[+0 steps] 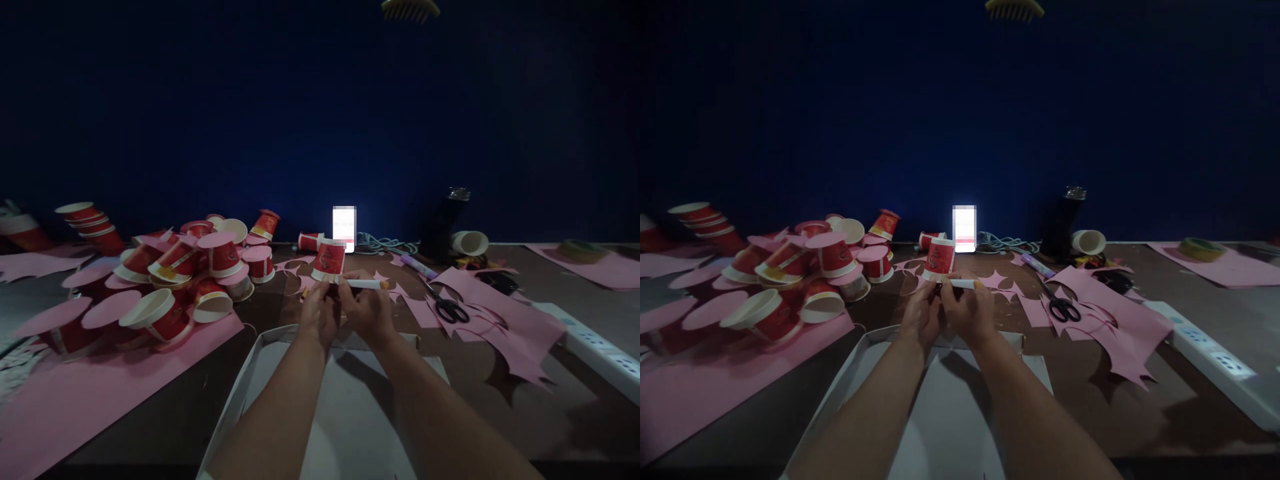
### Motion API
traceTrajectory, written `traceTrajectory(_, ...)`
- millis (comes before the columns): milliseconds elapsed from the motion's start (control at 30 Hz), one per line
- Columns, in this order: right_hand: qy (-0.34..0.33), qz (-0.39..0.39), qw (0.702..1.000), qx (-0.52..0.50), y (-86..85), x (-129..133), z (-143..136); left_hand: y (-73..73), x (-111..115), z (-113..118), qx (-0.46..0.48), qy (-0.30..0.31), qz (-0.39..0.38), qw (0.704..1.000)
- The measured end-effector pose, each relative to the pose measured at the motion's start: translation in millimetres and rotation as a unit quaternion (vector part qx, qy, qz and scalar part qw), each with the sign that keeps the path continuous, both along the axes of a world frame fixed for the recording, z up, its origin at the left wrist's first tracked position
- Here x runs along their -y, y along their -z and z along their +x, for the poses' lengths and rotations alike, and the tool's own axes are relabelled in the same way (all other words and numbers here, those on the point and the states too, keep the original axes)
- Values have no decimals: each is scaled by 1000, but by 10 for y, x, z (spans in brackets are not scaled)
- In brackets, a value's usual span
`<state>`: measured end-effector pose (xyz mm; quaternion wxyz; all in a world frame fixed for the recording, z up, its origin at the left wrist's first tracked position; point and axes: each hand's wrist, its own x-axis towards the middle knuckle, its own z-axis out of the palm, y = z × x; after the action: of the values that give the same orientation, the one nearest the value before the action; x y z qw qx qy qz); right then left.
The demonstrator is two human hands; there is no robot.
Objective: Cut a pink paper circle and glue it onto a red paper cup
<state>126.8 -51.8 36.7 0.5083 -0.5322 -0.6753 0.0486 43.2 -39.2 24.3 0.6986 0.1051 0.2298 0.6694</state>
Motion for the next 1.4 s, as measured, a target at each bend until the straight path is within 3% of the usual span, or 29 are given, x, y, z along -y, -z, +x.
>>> traceTrajectory(200, -20, 4, 999, -32, 17, 6, -8, -11, -2, -9, 3, 4, -4, 1000)
traceTrajectory(400, -25, 53, 972, -226, -18, -49, 52, -70, -23, -62, 80, -17, -26, 996)
traceTrajectory(567, -50, -50, 926, -371, 70, -253, 125, -112, 13, -48, 81, -5, -49, 995)
traceTrajectory(700, -109, -158, 893, -406, 135, -290, 66, -86, 31, -39, 83, 31, -36, 995)
traceTrajectory(767, -131, -172, 884, -414, 141, -271, 29, -79, 36, -33, 78, 44, -38, 995)
traceTrajectory(933, -102, -112, 910, -387, 135, -255, 32, -89, 70, 43, 60, 44, -8, 997)
traceTrajectory(1133, -89, -106, 930, -339, 136, -264, 54, -38, 74, 124, -5, 32, 42, 999)
traceTrajectory(1267, -14, -19, 958, -286, 117, -250, 92, -33, 43, 93, -12, 1, 0, 1000)
traceTrajectory(1400, -13, 65, 973, -221, 71, -154, 140, -47, 23, 65, -3, -9, -13, 1000)
